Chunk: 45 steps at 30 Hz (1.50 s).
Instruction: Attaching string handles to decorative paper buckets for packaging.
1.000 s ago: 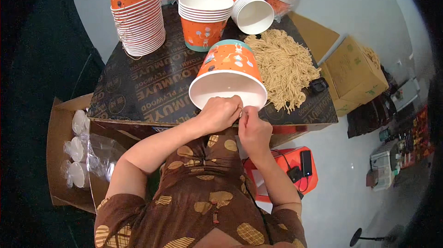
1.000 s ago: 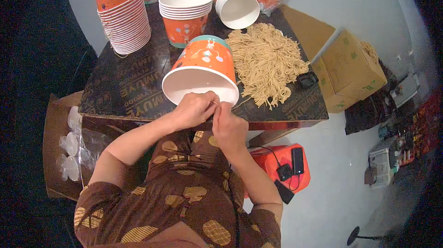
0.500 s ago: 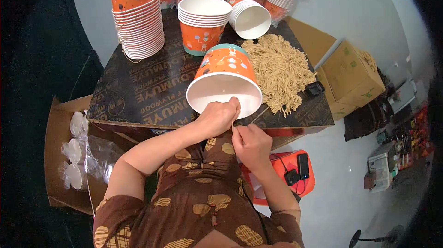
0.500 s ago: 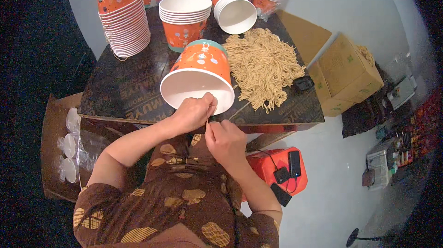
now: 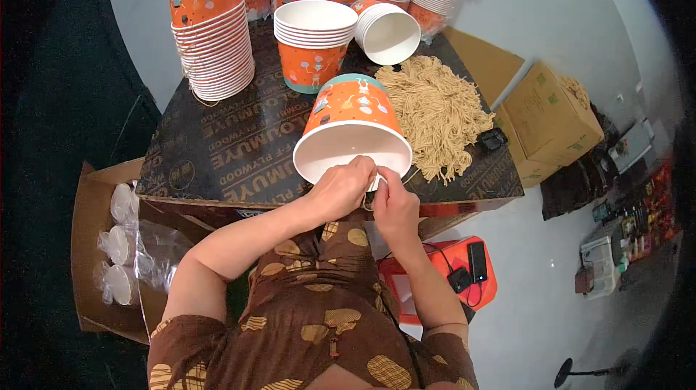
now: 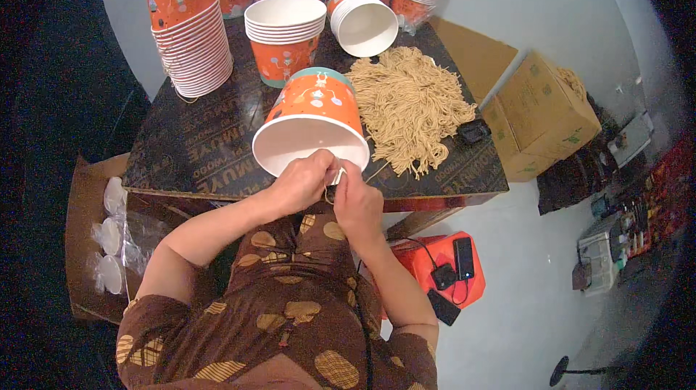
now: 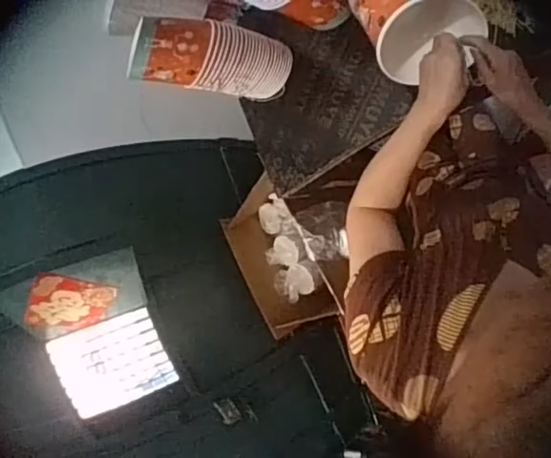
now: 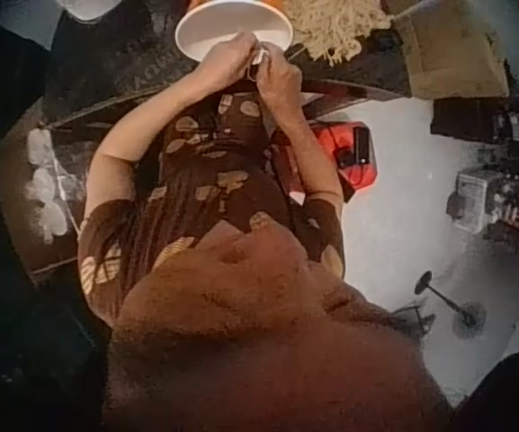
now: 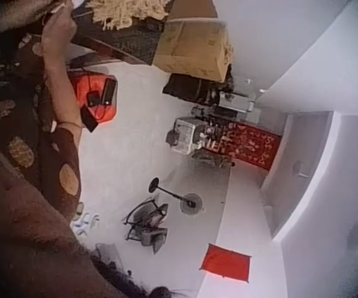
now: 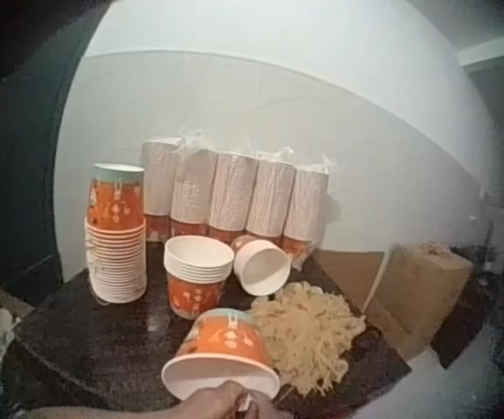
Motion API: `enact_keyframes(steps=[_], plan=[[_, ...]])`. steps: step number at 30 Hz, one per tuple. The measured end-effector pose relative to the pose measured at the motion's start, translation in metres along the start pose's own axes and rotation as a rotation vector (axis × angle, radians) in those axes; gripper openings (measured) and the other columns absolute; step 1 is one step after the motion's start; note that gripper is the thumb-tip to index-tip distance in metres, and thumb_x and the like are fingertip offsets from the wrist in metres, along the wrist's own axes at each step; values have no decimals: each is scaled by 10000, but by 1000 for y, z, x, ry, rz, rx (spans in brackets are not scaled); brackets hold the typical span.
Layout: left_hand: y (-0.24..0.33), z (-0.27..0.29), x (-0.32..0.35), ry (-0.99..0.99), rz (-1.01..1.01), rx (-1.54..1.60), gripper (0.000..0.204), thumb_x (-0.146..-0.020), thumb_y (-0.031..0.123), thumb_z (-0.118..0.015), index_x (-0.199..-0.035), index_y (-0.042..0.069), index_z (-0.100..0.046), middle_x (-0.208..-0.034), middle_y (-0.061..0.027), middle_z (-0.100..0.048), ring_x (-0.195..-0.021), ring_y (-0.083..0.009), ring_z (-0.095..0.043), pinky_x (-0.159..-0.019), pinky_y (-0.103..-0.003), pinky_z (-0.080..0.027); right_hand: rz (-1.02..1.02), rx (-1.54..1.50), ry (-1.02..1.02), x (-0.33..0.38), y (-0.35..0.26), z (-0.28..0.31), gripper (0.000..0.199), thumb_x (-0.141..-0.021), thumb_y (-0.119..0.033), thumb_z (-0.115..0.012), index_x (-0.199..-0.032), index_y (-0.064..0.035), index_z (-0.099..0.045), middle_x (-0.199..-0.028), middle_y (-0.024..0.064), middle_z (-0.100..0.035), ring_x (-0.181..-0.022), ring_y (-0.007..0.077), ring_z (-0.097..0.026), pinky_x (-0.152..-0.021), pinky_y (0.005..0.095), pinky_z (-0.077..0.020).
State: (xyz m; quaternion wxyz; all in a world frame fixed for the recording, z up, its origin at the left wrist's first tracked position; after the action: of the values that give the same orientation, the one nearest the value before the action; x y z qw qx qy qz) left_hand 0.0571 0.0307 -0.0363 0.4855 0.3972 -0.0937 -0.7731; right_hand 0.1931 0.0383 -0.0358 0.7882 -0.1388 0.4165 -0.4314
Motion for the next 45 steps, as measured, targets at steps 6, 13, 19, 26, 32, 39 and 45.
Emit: enact_keyframes(steps=[6, 13, 19, 26, 32, 39, 45], plan=[[7, 0, 5, -41, -115, -100, 348, -757, -59, -595, -1049, -13, -411, -932, -239, -554, -762, -442, -625, -600, -477, -519, -165, -259, -189, -10, 10, -1, 232, -941, -85, -534, -1151, -47, -624, -688, 214, -641, -590, 340, -660, -556, 440, -505], [7, 1, 6, -78, -118, -54, 341, -753, -68, -586, -1037, -24, -403, -918, -241, -565, -755, -444, -627, -608, -460, -528, -273, -433, -391, -16, 10, 4, 215, -976, -51, -489, -1110, -8, -651, -640, 42, -589, -533, 98, -572, -505, 277, -458], [0, 5, 2, 0, -65, 130, 184, -859, 6, -593, -980, -8, -455, -818, -237, -618, -780, -441, -639, -639, -478, -508, -272, -362, -330, -15, 9, 4, 124, -952, -79, -541, -994, 5, -623, -668, 140, -639, -541, 192, -658, -531, 342, -506], [-3, 12, -1, -44, 38, 195, 94, -886, 40, -617, -932, -9, -550, -838, -210, -639, -809, -403, -647, -672, -431, -513, -258, -340, -266, -9, 10, 1, 108, -956, -95, -549, -924, -3, -597, -616, 134, -631, -544, 221, -660, -534, 360, -499], [-5, 12, -2, -70, 105, 184, 86, -867, 26, -637, -910, -10, -572, -831, -179, -638, -792, -361, -645, -681, -395, -507, -191, -328, -227, -8, 7, 3, 102, -966, -97, -529, -960, -18, -595, -596, 130, -614, -561, 248, -661, -541, 370, -490], [-14, 7, -4, -4, 116, 245, 88, -900, 40, -627, -935, -22, -575, -730, -123, -613, -643, -226, -611, -598, -354, -490, -236, -272, -238, -9, 8, -4, 58, -937, -94, -563, -941, -43, -588, -625, 166, -627, -597, 324, -665, -560, 435, -495], [-13, 9, -11, -205, 427, 438, 69, -944, 49, -602, -966, -17, -601, -725, -4, -562, -586, -51, -491, -499, -249, -422, -238, -204, -193, -4, 19, -8, 87, -888, -110, -626, -947, -60, -586, -654, 185, -630, -641, 391, -649, -571, 482, -487]])
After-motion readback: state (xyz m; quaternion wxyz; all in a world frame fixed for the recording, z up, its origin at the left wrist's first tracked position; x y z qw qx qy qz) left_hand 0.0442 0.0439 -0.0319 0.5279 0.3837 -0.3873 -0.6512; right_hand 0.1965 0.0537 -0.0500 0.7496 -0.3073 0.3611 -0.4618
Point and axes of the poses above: each hand's wrist, its own x-axis away from the middle knuckle, its own z-axis out of the back of the hand, y = z × x, the point moved 4 cm from there along -x, towards the middle knuckle
